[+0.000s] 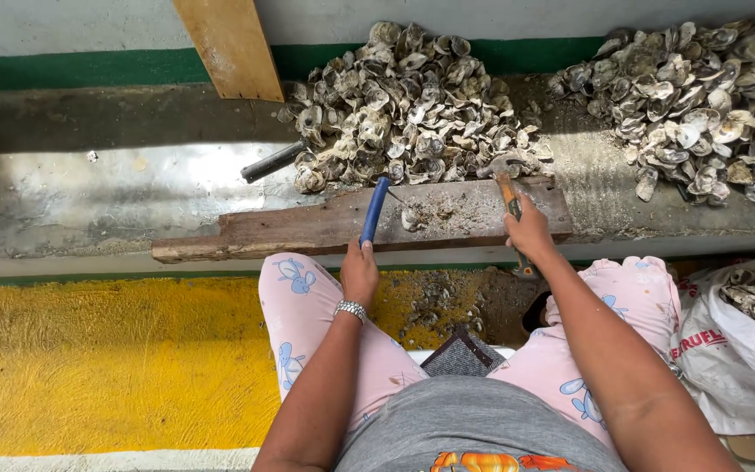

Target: Processing and cleaning oyster shells using a hammer and a shucking tool on a wooden block.

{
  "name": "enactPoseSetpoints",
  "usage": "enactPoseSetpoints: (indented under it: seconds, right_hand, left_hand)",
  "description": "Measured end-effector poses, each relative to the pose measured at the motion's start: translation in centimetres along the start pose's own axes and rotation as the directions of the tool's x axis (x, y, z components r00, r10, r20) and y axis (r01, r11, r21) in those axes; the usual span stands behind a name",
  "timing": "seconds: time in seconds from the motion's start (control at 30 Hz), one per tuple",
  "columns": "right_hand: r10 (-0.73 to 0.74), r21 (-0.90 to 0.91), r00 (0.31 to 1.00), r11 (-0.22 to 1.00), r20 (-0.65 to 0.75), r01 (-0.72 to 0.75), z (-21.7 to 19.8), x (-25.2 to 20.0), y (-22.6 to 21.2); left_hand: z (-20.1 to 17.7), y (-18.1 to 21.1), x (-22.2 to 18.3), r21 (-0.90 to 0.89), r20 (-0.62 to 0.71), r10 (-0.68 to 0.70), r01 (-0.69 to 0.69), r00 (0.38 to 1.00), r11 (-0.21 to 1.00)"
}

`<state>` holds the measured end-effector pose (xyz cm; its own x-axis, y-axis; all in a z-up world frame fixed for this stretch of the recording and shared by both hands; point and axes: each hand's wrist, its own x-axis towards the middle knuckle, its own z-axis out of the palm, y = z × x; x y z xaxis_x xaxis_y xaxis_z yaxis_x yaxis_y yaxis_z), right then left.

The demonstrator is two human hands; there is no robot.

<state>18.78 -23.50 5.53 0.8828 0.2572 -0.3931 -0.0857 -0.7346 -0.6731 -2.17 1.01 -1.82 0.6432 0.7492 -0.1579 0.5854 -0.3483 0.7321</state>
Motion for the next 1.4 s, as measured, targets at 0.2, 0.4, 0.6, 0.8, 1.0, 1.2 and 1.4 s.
enactPoseSetpoints:
  seconds: [0.2,0.4,0.6,0.8,1.0,1.2,1.4]
  right_hand:
    - [-0.337,-0.588,0.931,0.785,-0.138,0.196,4.5,3.0,0.2]
    - [-0.24,-0.627,0.967,0.742,0.083,0.238,11.4,-0.6,-7.9]
    - [-0.448,-0.643,0.874,0.617,0.186,0.453,16.0,0.7,-7.0]
    - [-0.571,-0.41,0.82,0.738,0.045,0.536,11.6,2.8,-5.1]
    - [-0.495,-0.387,0.835,0.838,-0.242,0.385,-7.5,-3.3,-1.5]
    - [-0.169,-0.679,0.896,0.712,-0.41,-0.176,-19.1,-6.7,10.7]
    - [0.029,-0.379,0.999,0.925,-0.018,-0.034,-7.6,-7.2,0.5]
  left_hand:
    - [1.1,-0.5,3.0,-0.402,-0.088,-0.076,0.034,0.993,0.915]
    - [1.0,0.5,4.3,-0.529,-0.146,-0.165,0.065,0.975,0.846]
    - [0.8,0.8,5.2,-0.5,-0.072,-0.208,0.145,0.975,0.854]
    - [2.7,-0.9,6.3,-0.387,-0.181,-0.082,0.006,0.98,0.922]
    - [1.1,1.3,5.4,-0.494,-0.104,-0.162,0.09,0.981,0.865]
    - [1.4,1.6,5.3,-0.394,-0.045,-0.105,0.079,0.993,0.916]
    - [2.8,-0.1,4.4,-0.592,-0.012,0.013,-0.017,1.0,0.805]
